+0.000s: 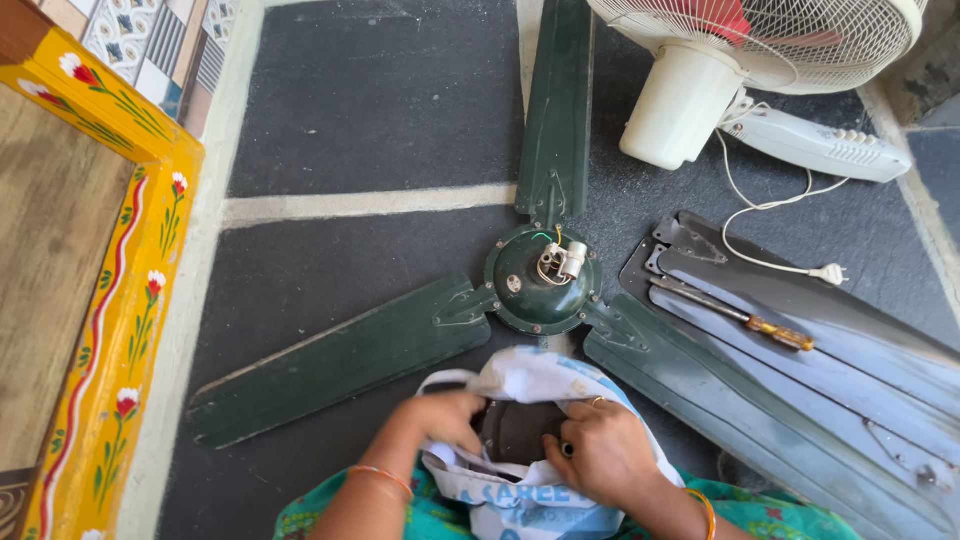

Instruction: The person removes the fan motor housing from a bag and places it on the floor. They then use a screwdriver to loosen and remove screws from the fan blade mounts, detaching one blade from the fan hub.

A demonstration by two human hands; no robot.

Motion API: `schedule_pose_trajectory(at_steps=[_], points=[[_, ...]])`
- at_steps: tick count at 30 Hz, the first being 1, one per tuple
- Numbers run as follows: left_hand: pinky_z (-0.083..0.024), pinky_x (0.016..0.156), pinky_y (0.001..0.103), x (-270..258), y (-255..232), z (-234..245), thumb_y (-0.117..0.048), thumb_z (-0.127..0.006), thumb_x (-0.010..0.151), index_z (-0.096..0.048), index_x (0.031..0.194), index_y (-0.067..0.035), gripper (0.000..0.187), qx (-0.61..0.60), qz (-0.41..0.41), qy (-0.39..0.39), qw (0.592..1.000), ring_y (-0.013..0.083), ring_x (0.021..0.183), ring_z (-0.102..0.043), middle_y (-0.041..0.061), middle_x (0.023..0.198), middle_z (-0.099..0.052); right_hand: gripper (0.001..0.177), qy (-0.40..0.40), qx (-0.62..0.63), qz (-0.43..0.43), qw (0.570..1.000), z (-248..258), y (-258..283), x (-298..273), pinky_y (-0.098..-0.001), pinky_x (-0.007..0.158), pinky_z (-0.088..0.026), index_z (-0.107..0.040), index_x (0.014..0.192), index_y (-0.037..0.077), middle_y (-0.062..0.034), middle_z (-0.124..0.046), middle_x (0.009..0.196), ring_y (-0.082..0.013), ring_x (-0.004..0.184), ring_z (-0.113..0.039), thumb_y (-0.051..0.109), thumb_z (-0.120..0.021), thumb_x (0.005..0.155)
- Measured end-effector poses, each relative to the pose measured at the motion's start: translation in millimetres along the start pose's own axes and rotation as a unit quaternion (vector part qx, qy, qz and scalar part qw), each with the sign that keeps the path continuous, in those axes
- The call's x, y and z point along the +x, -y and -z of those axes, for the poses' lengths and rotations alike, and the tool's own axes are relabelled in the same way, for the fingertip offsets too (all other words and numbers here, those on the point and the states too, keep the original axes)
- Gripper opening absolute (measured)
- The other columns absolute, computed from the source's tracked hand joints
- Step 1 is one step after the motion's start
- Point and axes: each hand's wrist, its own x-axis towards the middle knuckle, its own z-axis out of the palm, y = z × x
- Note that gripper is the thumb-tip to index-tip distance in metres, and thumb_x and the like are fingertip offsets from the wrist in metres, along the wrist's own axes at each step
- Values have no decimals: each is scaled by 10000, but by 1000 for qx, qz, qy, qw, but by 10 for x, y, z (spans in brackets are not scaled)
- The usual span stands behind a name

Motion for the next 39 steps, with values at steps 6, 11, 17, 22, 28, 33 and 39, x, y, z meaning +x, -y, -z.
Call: schedule_pose_trajectory(at_steps=[6, 11, 17, 22, 28, 33, 39], points=[[-500, 962, 355, 304, 101, -9, -308, -713, 912, -715, 1328, 68, 561, -345, -119, -162, 917, 223, 1098, -640, 210, 1249, -695, 325, -66, 37, 77, 994, 118, 88, -26, -437, 596, -508, -656, 501, 80, -83, -583, 616, -291, 617, -611, 261, -780, 740], [-502, 1047, 323, 68, -234, -196, -571, -811, 742, -544, 1418, -72, 882, -353, 36, -79, 931, 153, 1212, -665, 70, 1341, -687, 311, -39, 49, 79, 995, 4, 125, -54, -447, 568, -498, -654, 503, 80, -76, -585, 606, -292, 593, -607, 236, -779, 741], [-586, 957, 369, -142, -482, -207, -360, -960, 554, -623, 1332, -14, 916, -365, 2, -103, 925, 228, 1081, -720, 124, 1210, -740, 329, -65, 56, 97, 992, -199, -92, -80, -449, 544, -484, -629, 505, 81, -77, -581, 611, -294, 566, -593, 232, -783, 754], [-563, 931, 324, -172, -571, -236, -204, -960, 540, -673, 1261, -44, 792, -358, -31, -205, 911, 187, 1038, -722, 73, 1146, -769, 332, -120, 68, 106, 985, -250, -289, 41, -434, 546, -485, -603, 512, 89, -78, -570, 633, -283, 569, -589, 220, -796, 748], [-559, 927, 307, -83, -585, -259, -160, -961, 538, -695, 1221, -28, 745, -339, -55, -262, 902, 168, 1024, -716, 65, 1119, -774, 347, -122, 57, 127, 983, -288, -401, 86, -423, 528, -472, -587, 505, 98, -74, -553, 622, -274, 556, -577, 218, -799, 752], [-559, 927, 315, -42, -483, -326, -163, -955, 535, -700, 1216, -21, 741, -326, -48, -269, 905, 179, 1022, -713, 75, 1126, -768, 340, -102, 56, 160, 980, -199, -360, 111, -417, 549, -482, -593, 534, 98, -75, -557, 642, -276, 580, -580, 235, -777, 784], [-532, 963, 307, -43, -526, -281, -208, -967, 526, -690, 1249, -43, 792, -265, -96, -281, 917, 165, 1063, -711, 62, 1153, -771, 400, 156, 103, 56, 981, 352, -404, 249, -461, 641, -534, -746, 803, 70, -110, -668, 828, -347, 767, -683, 467, -749, 854]])
